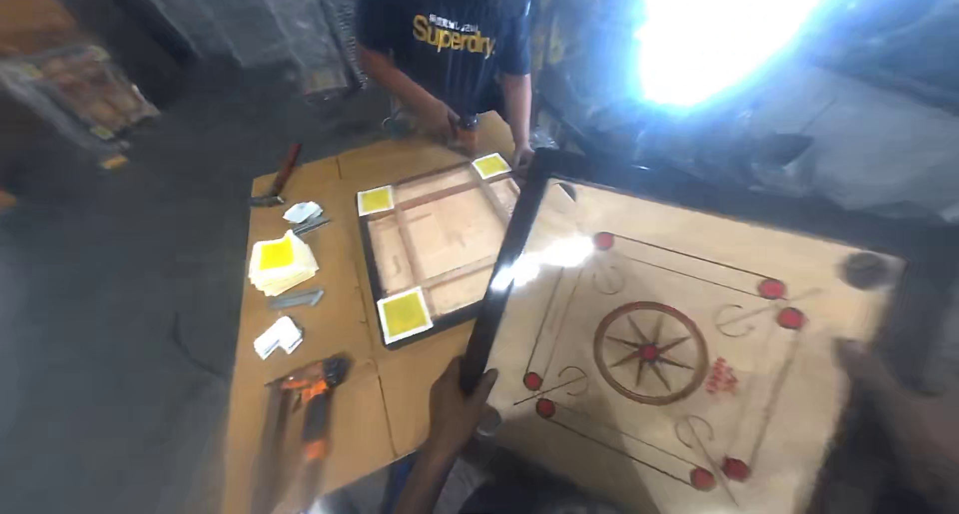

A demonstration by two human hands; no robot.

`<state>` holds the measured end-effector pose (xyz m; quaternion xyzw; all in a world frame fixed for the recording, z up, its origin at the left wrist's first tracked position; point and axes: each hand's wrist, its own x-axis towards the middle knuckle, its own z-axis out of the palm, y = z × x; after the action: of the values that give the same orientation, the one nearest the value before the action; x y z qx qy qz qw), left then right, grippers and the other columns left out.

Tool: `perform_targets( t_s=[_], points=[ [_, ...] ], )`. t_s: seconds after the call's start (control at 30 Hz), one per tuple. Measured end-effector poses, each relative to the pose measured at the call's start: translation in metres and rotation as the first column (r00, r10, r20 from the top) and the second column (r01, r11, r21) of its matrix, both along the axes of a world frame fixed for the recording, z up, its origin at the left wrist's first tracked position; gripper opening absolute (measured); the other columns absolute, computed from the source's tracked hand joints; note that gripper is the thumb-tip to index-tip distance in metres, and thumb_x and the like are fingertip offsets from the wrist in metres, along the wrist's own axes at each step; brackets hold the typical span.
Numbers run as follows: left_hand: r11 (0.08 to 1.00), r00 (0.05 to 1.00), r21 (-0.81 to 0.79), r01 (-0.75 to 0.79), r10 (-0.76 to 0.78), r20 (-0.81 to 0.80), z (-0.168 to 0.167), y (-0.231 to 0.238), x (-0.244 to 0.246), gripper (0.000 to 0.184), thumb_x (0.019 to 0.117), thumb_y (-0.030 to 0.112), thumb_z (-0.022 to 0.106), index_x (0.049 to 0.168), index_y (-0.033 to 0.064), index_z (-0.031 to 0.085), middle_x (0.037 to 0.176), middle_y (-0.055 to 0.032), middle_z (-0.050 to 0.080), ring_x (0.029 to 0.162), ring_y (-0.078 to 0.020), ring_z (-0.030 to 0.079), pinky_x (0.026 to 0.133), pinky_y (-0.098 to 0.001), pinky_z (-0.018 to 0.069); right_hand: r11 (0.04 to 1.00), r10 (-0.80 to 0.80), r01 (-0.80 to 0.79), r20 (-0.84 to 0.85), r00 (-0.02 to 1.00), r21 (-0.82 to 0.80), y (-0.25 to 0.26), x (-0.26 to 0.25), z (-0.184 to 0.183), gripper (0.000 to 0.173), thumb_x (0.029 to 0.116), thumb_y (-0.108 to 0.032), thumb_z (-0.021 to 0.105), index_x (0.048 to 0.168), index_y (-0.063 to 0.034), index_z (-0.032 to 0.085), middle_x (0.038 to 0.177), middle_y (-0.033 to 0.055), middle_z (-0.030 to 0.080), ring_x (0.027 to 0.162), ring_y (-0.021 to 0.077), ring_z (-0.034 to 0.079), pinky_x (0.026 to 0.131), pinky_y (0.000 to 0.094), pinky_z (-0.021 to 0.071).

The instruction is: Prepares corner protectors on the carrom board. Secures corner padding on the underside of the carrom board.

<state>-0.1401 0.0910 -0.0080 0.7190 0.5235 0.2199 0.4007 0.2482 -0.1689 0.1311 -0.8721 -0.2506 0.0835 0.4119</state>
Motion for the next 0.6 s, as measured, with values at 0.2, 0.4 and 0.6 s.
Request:
perform_targets(
  t_s=[0.2,0.4,0.6],
  points=[
    [0.926,0.907,-0.085,-0.368,0.338,-0.250,-0.008,0.026,-0.046,0.061,0.0906,0.058,0.068,0.117,0.0023,0.070,0.087,-0.0128,0.073,0.082,-0.0285,0.072,0.079,-0.0548,0.0583,0.957,-0.032,0.017,-0.049,0.998,-0.291,0.128,0.007,-0.142,0.064,0.0918,-0.060,0.068,0.110,0.0015,0.072,0.099,0.0282,0.070,0.096,0.0457,0.068,0.087,0.0683,0.0497],
    [0.805,0.772,-0.120,-0.581,0.498,-0.394,0.015,0.092,-0.041,0.063,0.0949,0.056,0.066,0.118,-0.0025,0.068,0.098,-0.0211,0.072,0.097,-0.0370,0.071,0.090,-0.0589,0.0545,0.910,0.291,-0.305,-0.091,0.952,-0.282,0.326,0.023,-0.120,0.051,0.0951,-0.043,0.074,0.100,0.0075,0.070,0.093,0.0311,0.067,0.089,0.0492,0.065,0.081,0.0703,0.0493],
    [0.771,0.684,-0.080,-0.632,0.507,-0.524,0.031,0.209,-0.028,0.067,0.0985,0.060,0.058,0.120,-0.0027,0.067,0.110,-0.0270,0.069,0.108,-0.0437,0.067,0.094,-0.0633,0.0517,0.817,0.414,-0.409,-0.081,0.907,-0.407,0.487,0.040,-0.124,0.064,0.0945,-0.058,0.067,0.094,0.0055,0.068,0.091,0.0327,0.066,0.089,0.0531,0.064,0.074,0.0728,0.0481]
  ],
)
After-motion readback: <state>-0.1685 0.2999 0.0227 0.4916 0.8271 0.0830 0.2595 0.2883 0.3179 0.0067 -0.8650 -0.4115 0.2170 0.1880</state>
